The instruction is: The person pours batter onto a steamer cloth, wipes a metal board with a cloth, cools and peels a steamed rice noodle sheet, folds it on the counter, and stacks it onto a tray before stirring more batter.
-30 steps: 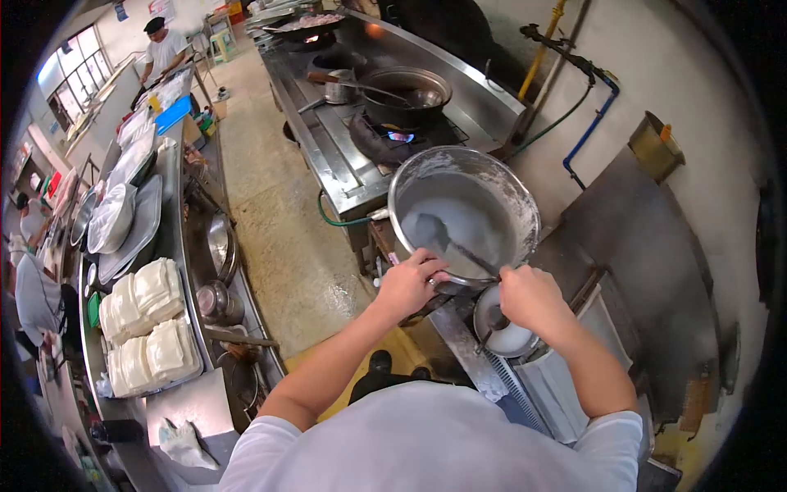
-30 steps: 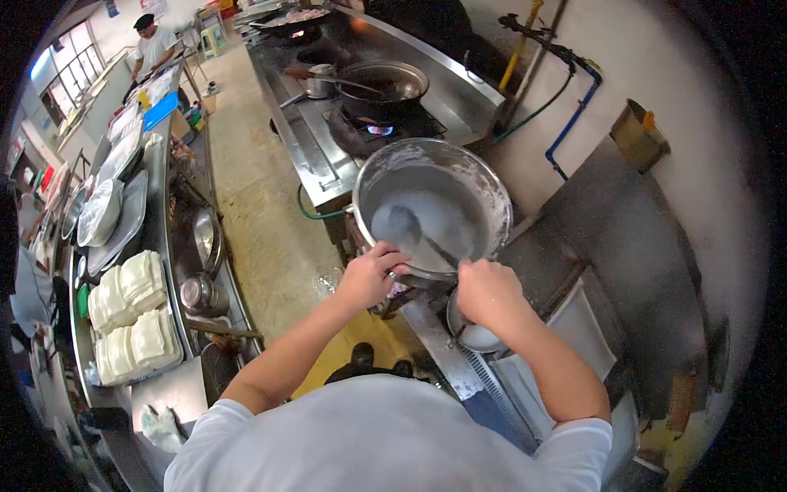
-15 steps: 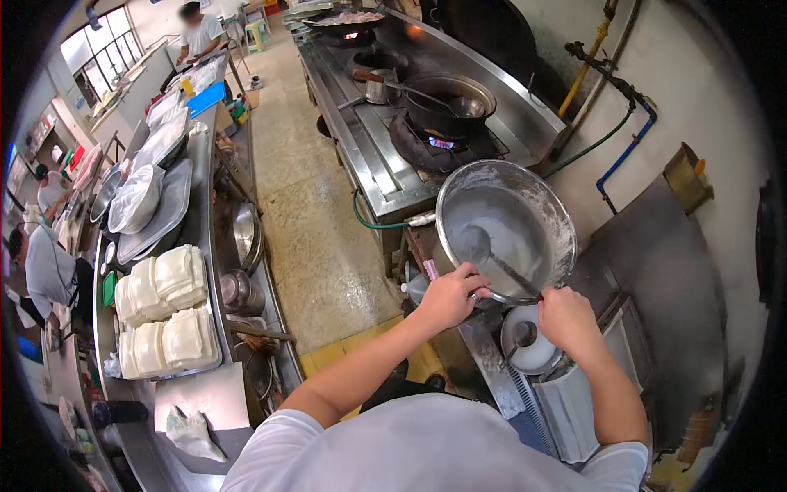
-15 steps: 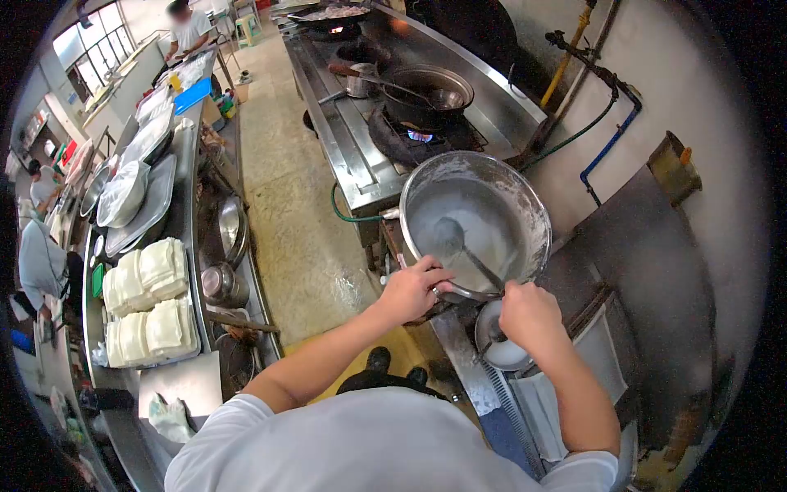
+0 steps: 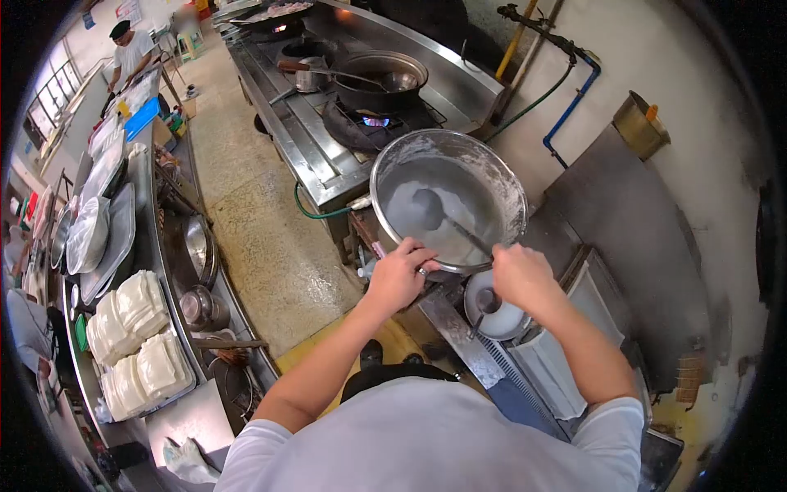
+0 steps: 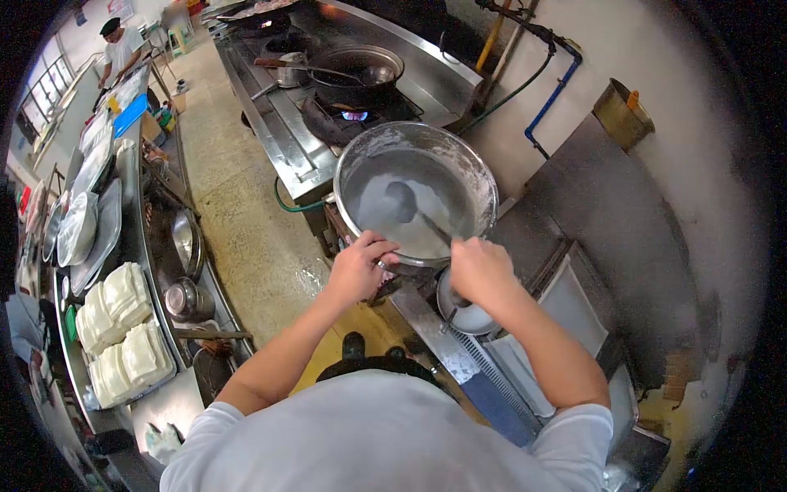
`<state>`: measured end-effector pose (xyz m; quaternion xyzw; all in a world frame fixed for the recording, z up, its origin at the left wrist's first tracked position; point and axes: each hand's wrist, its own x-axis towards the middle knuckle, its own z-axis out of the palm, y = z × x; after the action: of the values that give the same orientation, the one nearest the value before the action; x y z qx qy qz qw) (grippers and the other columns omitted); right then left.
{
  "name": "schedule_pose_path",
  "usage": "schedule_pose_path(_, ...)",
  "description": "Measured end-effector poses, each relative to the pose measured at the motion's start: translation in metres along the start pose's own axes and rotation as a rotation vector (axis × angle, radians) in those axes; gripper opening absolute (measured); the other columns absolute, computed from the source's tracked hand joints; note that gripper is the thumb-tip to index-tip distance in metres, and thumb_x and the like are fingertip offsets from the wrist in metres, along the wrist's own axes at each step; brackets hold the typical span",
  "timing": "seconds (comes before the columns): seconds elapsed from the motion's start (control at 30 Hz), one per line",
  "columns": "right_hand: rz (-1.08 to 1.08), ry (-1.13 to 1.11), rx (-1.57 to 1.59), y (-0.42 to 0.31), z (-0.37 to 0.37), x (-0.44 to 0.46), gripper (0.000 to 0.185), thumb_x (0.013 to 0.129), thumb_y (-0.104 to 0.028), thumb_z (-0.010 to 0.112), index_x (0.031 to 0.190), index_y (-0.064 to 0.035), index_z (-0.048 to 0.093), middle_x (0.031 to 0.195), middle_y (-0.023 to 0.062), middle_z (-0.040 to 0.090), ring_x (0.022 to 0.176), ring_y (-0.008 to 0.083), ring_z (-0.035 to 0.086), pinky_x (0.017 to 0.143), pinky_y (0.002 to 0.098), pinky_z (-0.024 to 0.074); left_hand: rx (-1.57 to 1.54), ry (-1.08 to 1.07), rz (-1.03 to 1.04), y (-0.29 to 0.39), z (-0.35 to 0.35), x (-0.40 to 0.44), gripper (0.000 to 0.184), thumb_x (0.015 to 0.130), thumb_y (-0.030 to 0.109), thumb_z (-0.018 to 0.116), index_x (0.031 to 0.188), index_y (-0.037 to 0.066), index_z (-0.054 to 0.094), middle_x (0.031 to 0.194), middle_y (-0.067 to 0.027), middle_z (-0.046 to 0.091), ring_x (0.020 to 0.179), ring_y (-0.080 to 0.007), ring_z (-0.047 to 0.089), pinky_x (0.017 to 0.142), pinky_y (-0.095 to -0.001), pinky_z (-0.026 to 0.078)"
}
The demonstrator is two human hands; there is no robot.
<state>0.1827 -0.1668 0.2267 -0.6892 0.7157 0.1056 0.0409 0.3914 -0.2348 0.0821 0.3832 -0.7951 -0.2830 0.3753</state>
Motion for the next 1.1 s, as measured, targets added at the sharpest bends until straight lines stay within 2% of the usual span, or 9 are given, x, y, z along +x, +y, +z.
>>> schedule_pose_path(0.2, -0.154, -0.207, -0.060, 0.004, -0.070, -0.018, 0.019, 0.084, -0.008, 0.062, 0.095, 0.0008, 0.074, 0.093, 0.0260, 0.074, 0.090, 0.0433, 0.075, 0.080, 0.0505, 0.0606, 0.045, 0.018, 0.004, 0.003, 0.002, 0.000, 0.018, 0.092, 0.025, 0.075, 0.107, 0.015, 0.079, 0.107, -0.0057, 0.069, 0.089, -0.0317, 0.072, 0.075, -0.0444, 0.057)
schedule_pose_path(0.4, -0.055, 0.100, 0.076, 0.030, -0.005, 0.011, 0.017, 0.081, -0.008, 0.064, 0.088, 0.0019, 0.076, 0.091, 0.0261, 0.074, 0.090, 0.0435, 0.074, 0.080, 0.0495, 0.0610, 0.064, -0.028, -0.069, 0.014, -0.001, 0.000, 0.023, 0.094, 0.023, 0.075, 0.115, 0.013, 0.078, 0.114, -0.0064, 0.070, 0.085, -0.0278, 0.072, 0.077, -0.0393, 0.057)
schedule_pose_path(0.53, -0.175, -0.136, -0.036, 0.036, -0.049, -0.013, 0.018, 0.079, -0.008, 0.065, 0.091, 0.0018, 0.075, 0.091, 0.0250, 0.075, 0.089, 0.0418, 0.075, 0.080, 0.0493, 0.0611, 0.076, -0.018, -0.089, 0.022, -0.003, 0.002, 0.026, 0.093, 0.026, 0.077, 0.115, 0.013, 0.078, 0.113, -0.0070, 0.071, 0.078, -0.0245, 0.071, 0.074, -0.0365, 0.057)
schedule_pose_path(0.63, -0.228, -0.146, 0.038, 0.029, -0.066, -0.026, 0.019, 0.079, -0.007, 0.065, 0.092, 0.0016, 0.075, 0.091, 0.0250, 0.075, 0.090, 0.0412, 0.075, 0.081, 0.0489, 0.0611, 0.070, 0.048, -0.158, 0.034, -0.005, 0.009, 0.027, 0.091, 0.024, 0.078, 0.114, 0.010, 0.078, 0.110, -0.0092, 0.072, 0.075, -0.0228, 0.070, 0.071, -0.0356, 0.057)
schedule_pose_path(0.73, -0.112, 0.043, 0.194, 0.049, -0.013, 0.002, 0.017, 0.079, -0.007, 0.065, 0.090, 0.0012, 0.075, 0.091, 0.0252, 0.075, 0.089, 0.0414, 0.075, 0.080, 0.0491, 0.0610, 0.118, 0.107, -0.222, 0.042, -0.009, 0.017, 0.029, 0.091, 0.028, 0.079, 0.115, 0.011, 0.078, 0.113, -0.0108, 0.071, 0.075, -0.0254, 0.071, 0.074, -0.0377, 0.057)
schedule_pose_path(0.77, -0.099, 0.089, 0.160, 0.061, 0.003, 0.012, 0.016, 0.080, -0.008, 0.065, 0.090, 0.0000, 0.075, 0.090, 0.0245, 0.075, 0.088, 0.0407, 0.075, 0.079, 0.0487, 0.0610, 0.167, 0.157, -0.145, 0.040, -0.009, 0.019, 0.028, 0.091, 0.027, 0.078, 0.114, 0.010, 0.078, 0.110, -0.0112, 0.071, 0.068, -0.0244, 0.068, 0.070, -0.0371, 0.056)
schedule_pose_path(0.83, -0.165, 0.087, 0.090, 0.071, 0.000, 0.012, 0.015, 0.080, -0.007, 0.066, 0.088, -0.0010, 0.076, 0.088, 0.0233, 0.075, 0.087, 0.0397, 0.075, 0.077, 0.0478, 0.0611, 0.142, 0.154, -0.176, 0.055, -0.014, 0.025, 0.027, 0.091, 0.024, 0.078, 0.113, 0.009, 0.078, 0.108, -0.0109, 0.071, 0.066, -0.0230, 0.067, 0.067, -0.0366, 0.056)
schedule_pose_path(1.0, -0.363, -0.045, 0.037, 0.058, -0.063, -0.016, 0.010, 0.078, -0.007, 0.068, 0.081, -0.0020, 0.076, 0.082, 0.0212, 0.075, 0.081, 0.0380, 0.076, 0.073, 0.0454, 0.0615, 0.067, 0.109, -0.161, 0.070, -0.012, 0.048, 0.025, 0.091, 0.018, 0.078, 0.114, 0.007, 0.077, 0.108, -0.0108, 0.071, 0.063, -0.0204, 0.066, 0.065, -0.0359, 0.055)
schedule_pose_path(1.1, -0.201, 0.018, 0.147, 0.055, -0.039, -0.001, 0.011, 0.078, -0.007, 0.068, 0.082, -0.0013, 0.076, 0.081, 0.0214, 0.074, 0.081, 0.0394, 0.075, 0.073, 0.0465, 0.0613, -0.005, 0.004, -0.110, 0.070, -0.001, 0.072, 0.027, 0.089, 0.011, 0.075, 0.115, 0.006, 0.075, 0.113, -0.0117, 0.071, 0.068, -0.0221, 0.069, 0.070, -0.0357, 0.057)
